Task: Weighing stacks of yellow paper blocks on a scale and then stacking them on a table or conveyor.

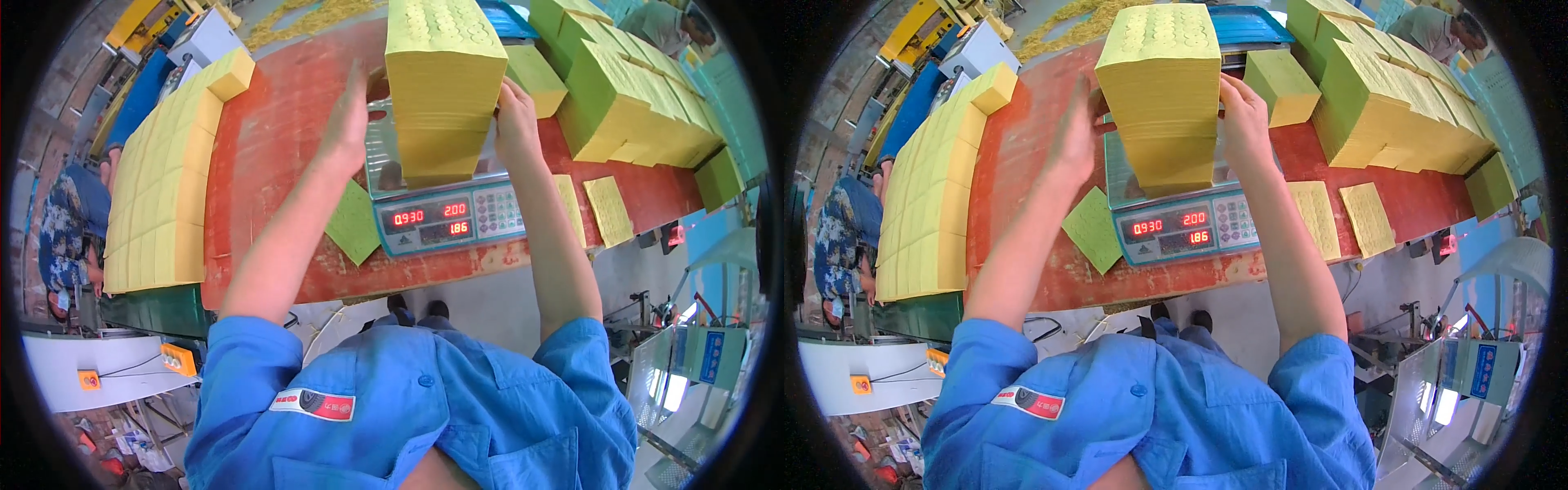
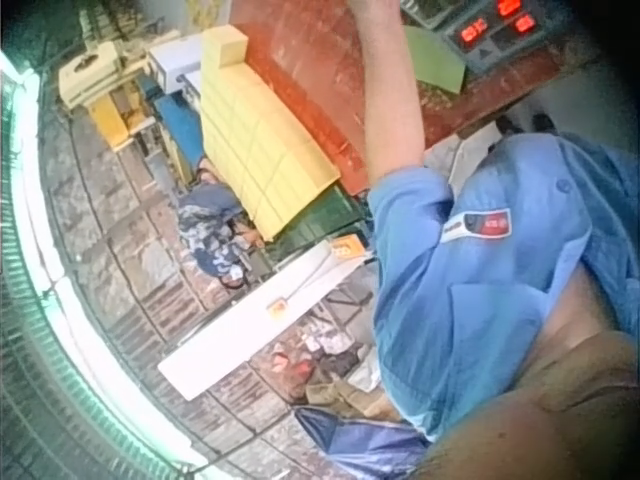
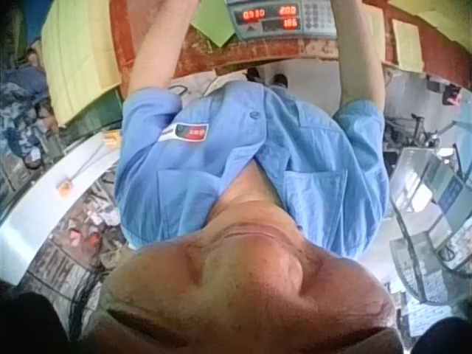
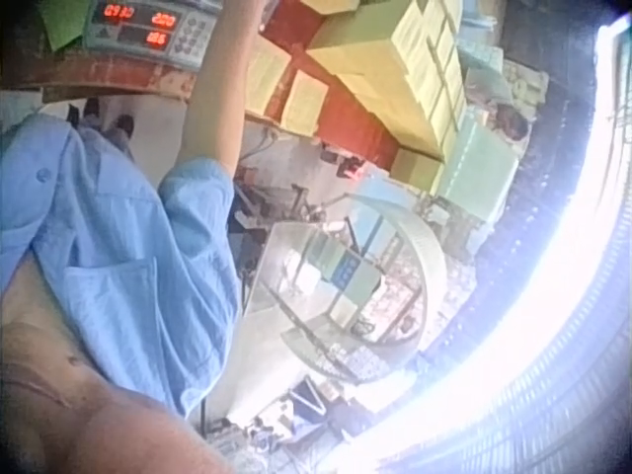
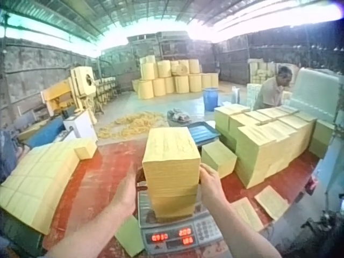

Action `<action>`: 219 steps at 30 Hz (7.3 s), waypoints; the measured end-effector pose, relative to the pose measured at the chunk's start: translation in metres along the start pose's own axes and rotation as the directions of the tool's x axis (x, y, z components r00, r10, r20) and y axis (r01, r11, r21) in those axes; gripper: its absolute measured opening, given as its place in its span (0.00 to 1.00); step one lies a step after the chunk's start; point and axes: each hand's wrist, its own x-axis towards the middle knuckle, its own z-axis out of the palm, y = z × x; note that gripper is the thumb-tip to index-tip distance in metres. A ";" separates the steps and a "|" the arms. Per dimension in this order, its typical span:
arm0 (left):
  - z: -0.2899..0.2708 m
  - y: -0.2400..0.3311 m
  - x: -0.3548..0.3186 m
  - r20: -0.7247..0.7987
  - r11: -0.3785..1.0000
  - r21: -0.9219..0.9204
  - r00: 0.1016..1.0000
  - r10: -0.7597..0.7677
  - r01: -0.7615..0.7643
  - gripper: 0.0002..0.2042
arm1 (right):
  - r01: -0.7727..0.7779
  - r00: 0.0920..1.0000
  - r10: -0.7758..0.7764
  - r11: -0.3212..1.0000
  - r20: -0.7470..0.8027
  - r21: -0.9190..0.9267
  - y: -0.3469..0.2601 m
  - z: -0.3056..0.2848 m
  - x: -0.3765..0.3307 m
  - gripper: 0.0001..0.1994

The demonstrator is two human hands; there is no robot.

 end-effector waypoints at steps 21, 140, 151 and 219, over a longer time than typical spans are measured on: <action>0.050 -0.025 0.021 -0.099 0.871 -0.490 0.994 -0.036 -0.017 0.36 | -0.208 0.969 0.175 0.958 0.173 0.197 0.026 -0.001 0.005 0.29; 0.029 0.133 0.003 0.006 0.956 0.164 0.969 0.246 -0.244 0.11 | 0.333 0.920 -0.254 0.907 0.297 -0.256 -0.145 0.009 0.019 0.19; -0.014 0.100 0.058 0.108 0.971 0.221 0.992 0.071 -0.093 0.11 | 0.264 0.961 -0.213 0.895 0.174 -0.360 -0.105 0.035 0.057 0.16; 0.045 0.025 -0.135 -0.438 0.974 -0.197 0.899 0.011 -0.108 0.13 | 0.019 0.993 -0.012 0.998 0.121 -0.057 -0.022 -0.117 -0.106 0.09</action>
